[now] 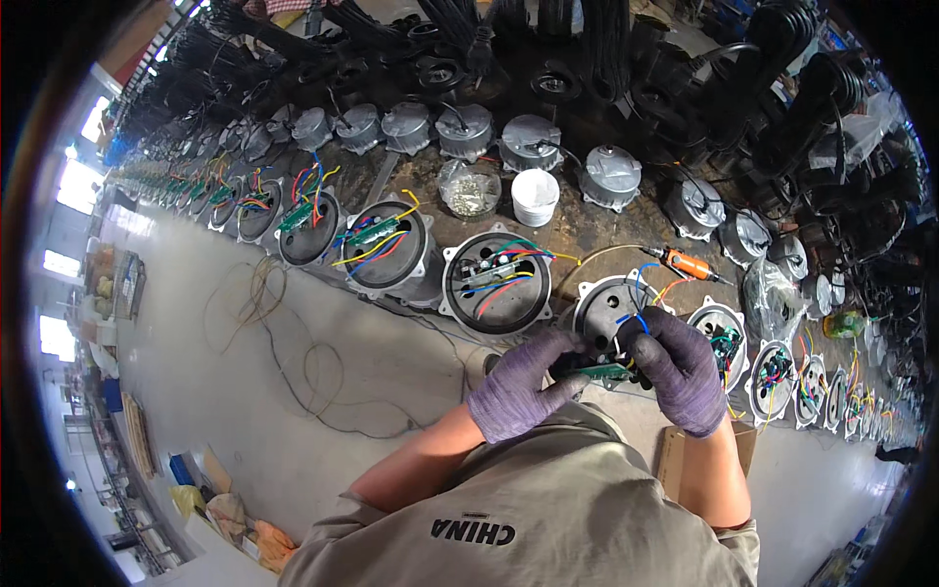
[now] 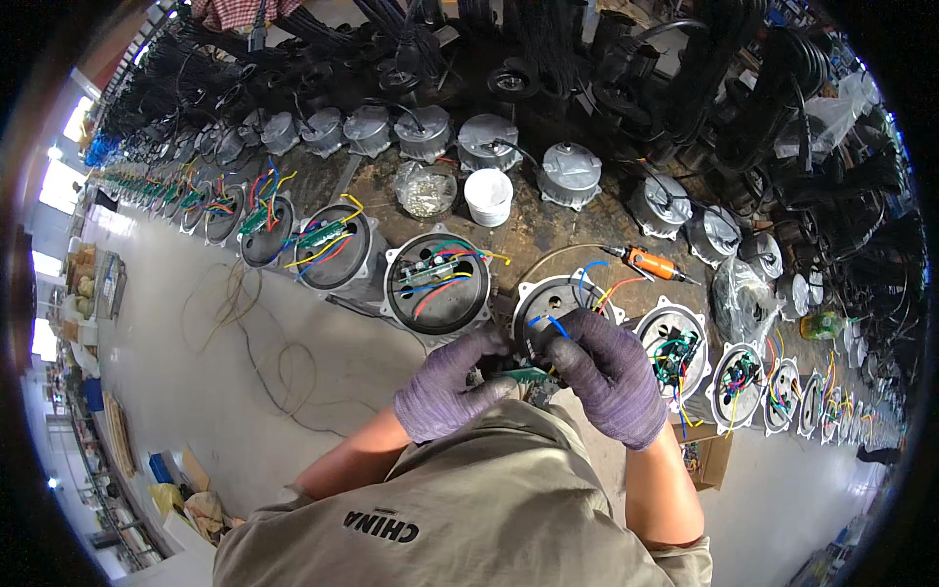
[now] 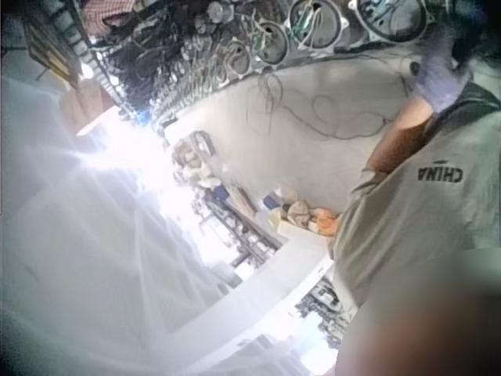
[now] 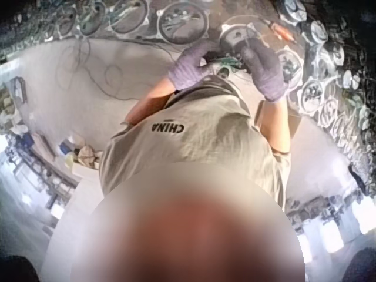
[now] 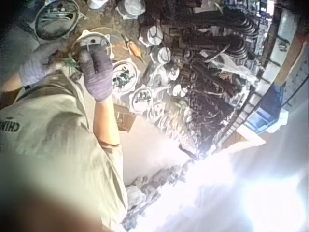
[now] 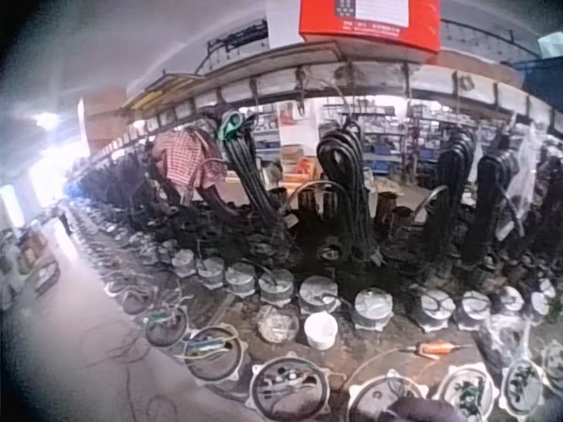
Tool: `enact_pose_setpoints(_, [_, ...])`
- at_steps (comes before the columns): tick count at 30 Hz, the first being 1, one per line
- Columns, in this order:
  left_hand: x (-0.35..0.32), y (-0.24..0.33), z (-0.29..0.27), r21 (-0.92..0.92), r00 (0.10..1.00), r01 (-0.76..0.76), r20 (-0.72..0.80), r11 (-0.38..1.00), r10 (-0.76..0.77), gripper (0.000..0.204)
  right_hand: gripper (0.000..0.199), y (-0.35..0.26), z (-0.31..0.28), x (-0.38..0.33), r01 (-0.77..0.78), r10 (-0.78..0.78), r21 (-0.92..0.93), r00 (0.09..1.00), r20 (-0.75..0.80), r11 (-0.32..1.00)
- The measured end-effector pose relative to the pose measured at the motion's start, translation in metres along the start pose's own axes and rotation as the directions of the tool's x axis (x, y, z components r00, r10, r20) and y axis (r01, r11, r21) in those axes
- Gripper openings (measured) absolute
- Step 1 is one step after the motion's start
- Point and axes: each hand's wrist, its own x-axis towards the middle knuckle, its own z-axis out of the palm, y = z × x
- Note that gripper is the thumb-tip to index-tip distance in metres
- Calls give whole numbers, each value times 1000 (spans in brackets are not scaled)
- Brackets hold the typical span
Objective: The person assembles electric motors by wiring internal components, applying adhesive paste with an applicator tool, and securing circuit boards with screws using a pneumatic screwdriver.
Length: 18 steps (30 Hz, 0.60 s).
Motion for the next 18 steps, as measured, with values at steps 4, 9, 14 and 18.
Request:
enact_pose_setpoints(4, [-1, 7, -17, 79, 994, 32, 98, 996, -40, 40, 23, -6, 1, 10, 42, -49, 93, 996, 78, 995])
enact_pose_setpoints(9, [-4, 11, -33, 26, 987, -42, 155, 999, 37, 38, 30, -29, 18, 30, -165, 138, 358, 985, 100, 919])
enact_pose_setpoints(14, [-30, 1, -56, -190, 965, 258, 107, 947, -241, 54, 39, -37, 19, 71, 129, -157, 138, 964, 215, 982])
enact_pose_setpoints(18, [-67, -17, -76, -411, 944, 241, -112, 879, -311, 60, 31, -14, -1, 161, 204, -193, -482, 979, 72, 852])
